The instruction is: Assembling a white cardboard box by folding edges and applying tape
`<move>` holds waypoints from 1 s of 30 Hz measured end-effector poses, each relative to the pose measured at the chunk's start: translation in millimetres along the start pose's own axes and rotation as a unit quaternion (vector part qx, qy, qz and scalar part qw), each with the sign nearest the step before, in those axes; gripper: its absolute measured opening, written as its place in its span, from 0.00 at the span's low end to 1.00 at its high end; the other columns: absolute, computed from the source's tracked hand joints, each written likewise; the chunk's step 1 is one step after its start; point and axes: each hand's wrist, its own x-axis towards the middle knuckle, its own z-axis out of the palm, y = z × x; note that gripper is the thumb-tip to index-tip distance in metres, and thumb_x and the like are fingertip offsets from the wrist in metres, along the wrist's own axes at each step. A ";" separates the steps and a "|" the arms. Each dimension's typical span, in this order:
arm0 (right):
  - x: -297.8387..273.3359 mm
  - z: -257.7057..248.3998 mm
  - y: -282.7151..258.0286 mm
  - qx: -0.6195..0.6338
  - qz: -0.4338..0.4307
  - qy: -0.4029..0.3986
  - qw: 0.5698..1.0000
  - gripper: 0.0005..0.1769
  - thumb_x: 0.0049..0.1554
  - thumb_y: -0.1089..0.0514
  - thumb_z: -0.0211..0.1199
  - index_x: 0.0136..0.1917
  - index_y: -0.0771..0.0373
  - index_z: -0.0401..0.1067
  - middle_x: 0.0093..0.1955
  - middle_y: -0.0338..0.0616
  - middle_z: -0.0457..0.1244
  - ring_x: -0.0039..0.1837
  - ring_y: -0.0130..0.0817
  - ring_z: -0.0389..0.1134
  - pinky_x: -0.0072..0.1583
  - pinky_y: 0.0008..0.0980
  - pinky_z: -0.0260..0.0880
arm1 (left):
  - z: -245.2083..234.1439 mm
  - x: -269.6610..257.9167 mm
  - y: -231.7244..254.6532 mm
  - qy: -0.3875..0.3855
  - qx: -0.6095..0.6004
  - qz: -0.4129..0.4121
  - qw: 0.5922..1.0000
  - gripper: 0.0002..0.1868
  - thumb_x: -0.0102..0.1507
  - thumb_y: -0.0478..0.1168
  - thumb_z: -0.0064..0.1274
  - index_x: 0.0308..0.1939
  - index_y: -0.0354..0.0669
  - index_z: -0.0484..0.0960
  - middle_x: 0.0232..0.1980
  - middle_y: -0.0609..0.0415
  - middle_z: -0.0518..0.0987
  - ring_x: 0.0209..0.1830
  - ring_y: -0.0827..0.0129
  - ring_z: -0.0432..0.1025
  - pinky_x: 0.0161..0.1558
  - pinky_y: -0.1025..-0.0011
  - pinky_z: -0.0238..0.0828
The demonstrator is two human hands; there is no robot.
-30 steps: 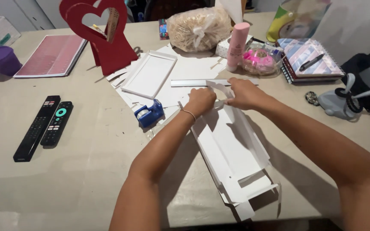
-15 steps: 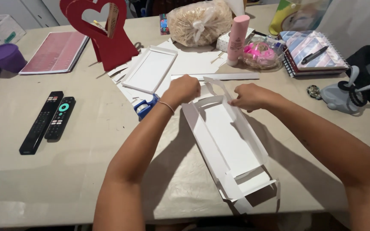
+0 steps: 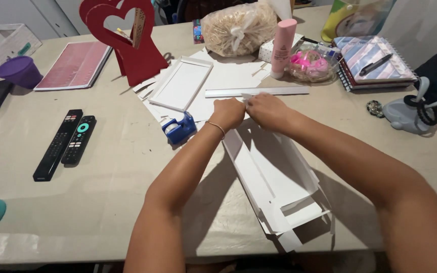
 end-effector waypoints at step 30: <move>21.5 -45.8 46.7 0.271 0.155 -0.083 0.946 0.19 0.53 0.54 0.70 0.58 0.56 0.80 0.60 0.57 0.70 0.65 0.62 0.69 0.66 0.60 0.66 | -18.0 -20.7 -15.3 0.069 0.020 0.046 0.996 0.13 0.60 0.48 0.62 0.40 0.44 0.89 0.39 0.43 0.85 0.45 0.47 0.81 0.48 0.47 0.78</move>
